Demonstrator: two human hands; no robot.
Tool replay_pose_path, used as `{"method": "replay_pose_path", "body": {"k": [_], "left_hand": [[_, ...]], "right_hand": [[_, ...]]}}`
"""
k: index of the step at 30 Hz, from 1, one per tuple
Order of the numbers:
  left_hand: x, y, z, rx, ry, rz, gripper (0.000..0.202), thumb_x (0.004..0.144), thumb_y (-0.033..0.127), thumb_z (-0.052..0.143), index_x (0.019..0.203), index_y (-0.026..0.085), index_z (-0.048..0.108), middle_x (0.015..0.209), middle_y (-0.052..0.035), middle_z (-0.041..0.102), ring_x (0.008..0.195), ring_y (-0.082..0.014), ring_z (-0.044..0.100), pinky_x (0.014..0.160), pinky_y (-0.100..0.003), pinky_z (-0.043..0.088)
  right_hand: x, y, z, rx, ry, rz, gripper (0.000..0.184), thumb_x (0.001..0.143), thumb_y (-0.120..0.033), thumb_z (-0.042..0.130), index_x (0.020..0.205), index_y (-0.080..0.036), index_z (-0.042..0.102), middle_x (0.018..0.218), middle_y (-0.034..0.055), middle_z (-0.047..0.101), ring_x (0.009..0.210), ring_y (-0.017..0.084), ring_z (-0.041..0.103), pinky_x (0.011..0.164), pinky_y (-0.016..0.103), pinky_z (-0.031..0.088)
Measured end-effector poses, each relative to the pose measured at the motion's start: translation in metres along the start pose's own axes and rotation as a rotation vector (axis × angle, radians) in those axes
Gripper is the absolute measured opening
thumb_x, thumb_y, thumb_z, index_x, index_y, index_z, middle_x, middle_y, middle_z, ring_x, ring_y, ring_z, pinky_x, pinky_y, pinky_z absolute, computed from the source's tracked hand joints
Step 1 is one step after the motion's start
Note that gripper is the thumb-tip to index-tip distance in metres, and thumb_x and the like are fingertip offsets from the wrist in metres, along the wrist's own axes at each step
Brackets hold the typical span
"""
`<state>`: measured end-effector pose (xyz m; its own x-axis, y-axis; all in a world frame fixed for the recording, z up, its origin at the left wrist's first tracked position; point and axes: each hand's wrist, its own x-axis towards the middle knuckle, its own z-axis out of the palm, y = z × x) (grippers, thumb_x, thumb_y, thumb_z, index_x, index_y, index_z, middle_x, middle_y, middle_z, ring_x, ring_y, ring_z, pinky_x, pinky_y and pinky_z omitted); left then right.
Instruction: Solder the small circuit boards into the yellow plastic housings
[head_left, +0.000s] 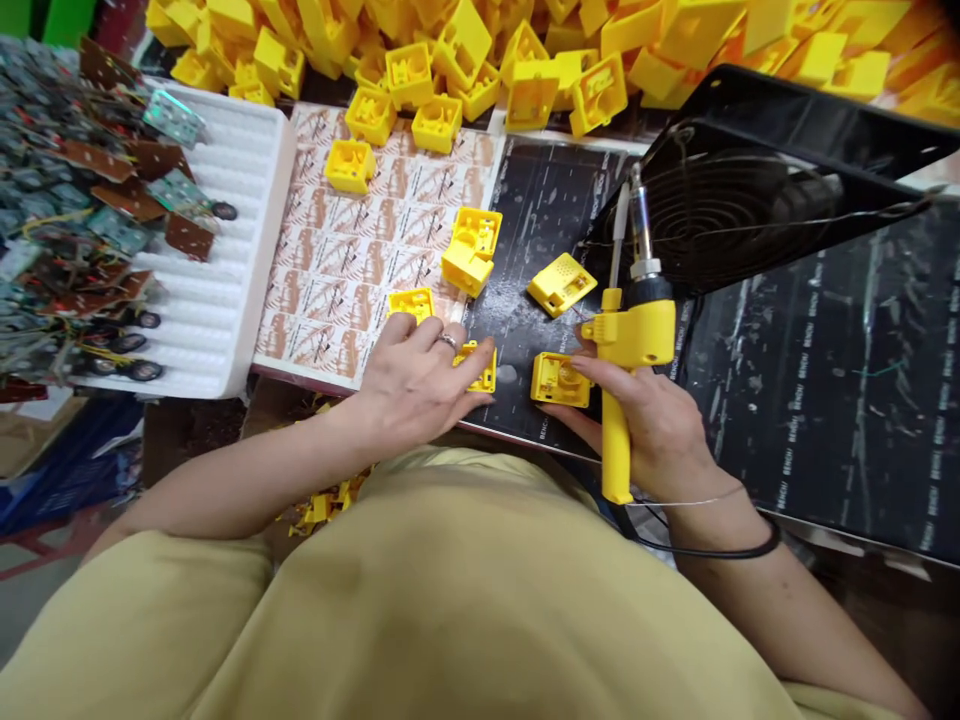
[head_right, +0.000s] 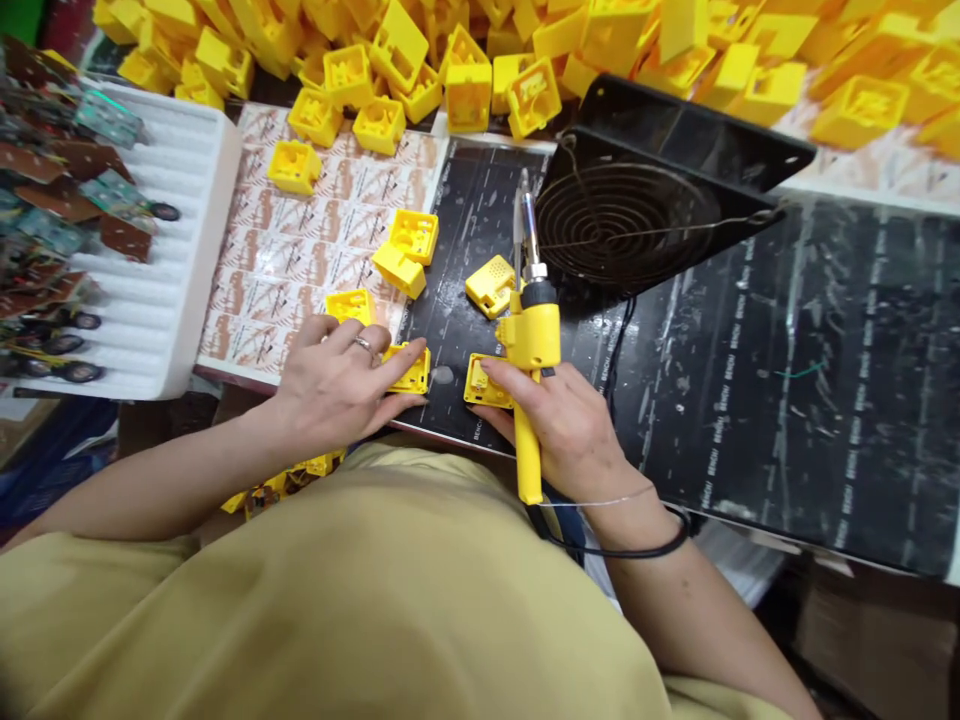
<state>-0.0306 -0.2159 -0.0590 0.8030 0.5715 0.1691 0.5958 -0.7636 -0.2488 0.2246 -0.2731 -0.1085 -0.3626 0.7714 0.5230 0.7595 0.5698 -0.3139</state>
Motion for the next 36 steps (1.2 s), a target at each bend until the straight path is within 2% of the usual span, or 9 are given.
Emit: {"method": "replay_pose_path", "body": {"k": [5,10,17,20,24,27,30,33,36], "left_hand": [[0.002,0.001,0.009,-0.192,-0.050,0.195,0.036,0.094,0.027,0.056,0.130,0.022,0.059,0.117,-0.0062,0.071,0.098,-0.0214,0.066,0.074,-0.034,0.044],[0.000,-0.007,0.018,-0.353,0.083,0.309,0.032,0.099,0.021,0.046,0.127,0.026,0.060,0.139,-0.0031,0.061,0.129,-0.0227,0.055,0.106,-0.044,0.040],[-0.013,-0.050,0.020,-0.239,-0.104,-0.116,0.046,0.096,0.038,0.051,0.135,0.015,0.056,0.136,-0.0180,0.059,0.116,-0.0282,0.061,0.094,-0.041,0.051],[-0.014,-0.048,0.012,-0.194,-0.266,-0.224,0.046,0.098,0.039,0.044,0.140,0.024,0.052,0.141,-0.0156,0.056,0.103,-0.0261,0.067,0.078,-0.036,0.055],[-0.007,-0.035,-0.001,-0.203,-0.411,-0.414,0.062,0.095,0.061,0.040,0.149,0.030,0.039,0.158,-0.0174,0.035,0.105,-0.0301,0.068,0.069,-0.037,0.056],[-0.005,-0.032,-0.012,-0.392,-0.452,-0.253,0.069,0.094,0.069,0.034,0.150,0.028,0.038,0.161,-0.0159,0.028,0.109,-0.0271,0.068,0.075,-0.036,0.057],[-0.006,-0.043,-0.021,-0.489,-0.558,-0.007,0.052,0.099,0.045,0.041,0.149,0.032,0.040,0.164,-0.0107,0.023,0.106,-0.0221,0.069,0.069,-0.031,0.057],[-0.002,-0.056,-0.022,-0.388,-0.616,0.074,0.053,0.098,0.024,0.041,0.151,0.033,0.038,0.157,-0.0121,0.037,0.098,-0.0204,0.070,0.059,-0.029,0.052],[0.004,-0.054,-0.019,-0.330,-0.566,0.091,0.046,0.100,0.025,0.039,0.145,0.032,0.047,0.139,-0.0111,0.056,0.095,-0.0206,0.069,0.054,-0.029,0.047]], "right_hand": [[-0.003,-0.002,-0.003,0.005,-0.011,0.010,0.066,0.082,-0.028,0.075,0.139,-0.025,0.043,0.105,0.0049,0.069,0.086,0.018,0.068,0.075,0.029,0.057],[-0.008,-0.001,-0.006,-0.020,-0.014,0.008,0.070,0.080,-0.027,0.077,0.141,-0.022,0.042,0.109,0.0071,0.068,0.092,0.020,0.068,0.079,0.031,0.056],[0.006,0.004,0.002,0.000,-0.020,-0.136,0.062,0.082,-0.034,0.075,0.135,-0.020,0.047,0.098,0.0058,0.070,0.095,0.025,0.068,0.090,0.041,0.054],[0.018,0.003,0.018,0.050,-0.054,-0.240,0.052,0.086,-0.029,0.070,0.133,-0.020,0.049,0.102,0.0058,0.070,0.096,0.024,0.068,0.095,0.040,0.053],[0.023,0.002,0.032,0.042,-0.028,-0.279,0.045,0.089,-0.020,0.064,0.132,-0.017,0.050,0.097,0.0062,0.070,0.086,0.020,0.069,0.074,0.030,0.057],[0.015,0.008,0.031,-0.026,-0.041,-0.192,0.041,0.093,-0.028,0.060,0.132,-0.020,0.050,0.105,0.0078,0.070,0.084,0.022,0.070,0.067,0.031,0.058],[0.004,0.016,0.027,-0.038,-0.105,-0.141,0.037,0.093,-0.033,0.057,0.129,-0.023,0.054,0.107,0.0077,0.071,0.083,0.024,0.071,0.066,0.035,0.060],[-0.003,0.020,0.027,-0.005,-0.111,-0.125,0.039,0.091,-0.033,0.058,0.130,-0.024,0.055,0.111,0.0073,0.071,0.086,0.025,0.072,0.069,0.036,0.061],[-0.003,0.019,0.033,-0.019,-0.104,-0.136,0.041,0.092,-0.030,0.058,0.132,-0.021,0.053,0.116,0.0091,0.069,0.089,0.025,0.072,0.072,0.035,0.061]]}}
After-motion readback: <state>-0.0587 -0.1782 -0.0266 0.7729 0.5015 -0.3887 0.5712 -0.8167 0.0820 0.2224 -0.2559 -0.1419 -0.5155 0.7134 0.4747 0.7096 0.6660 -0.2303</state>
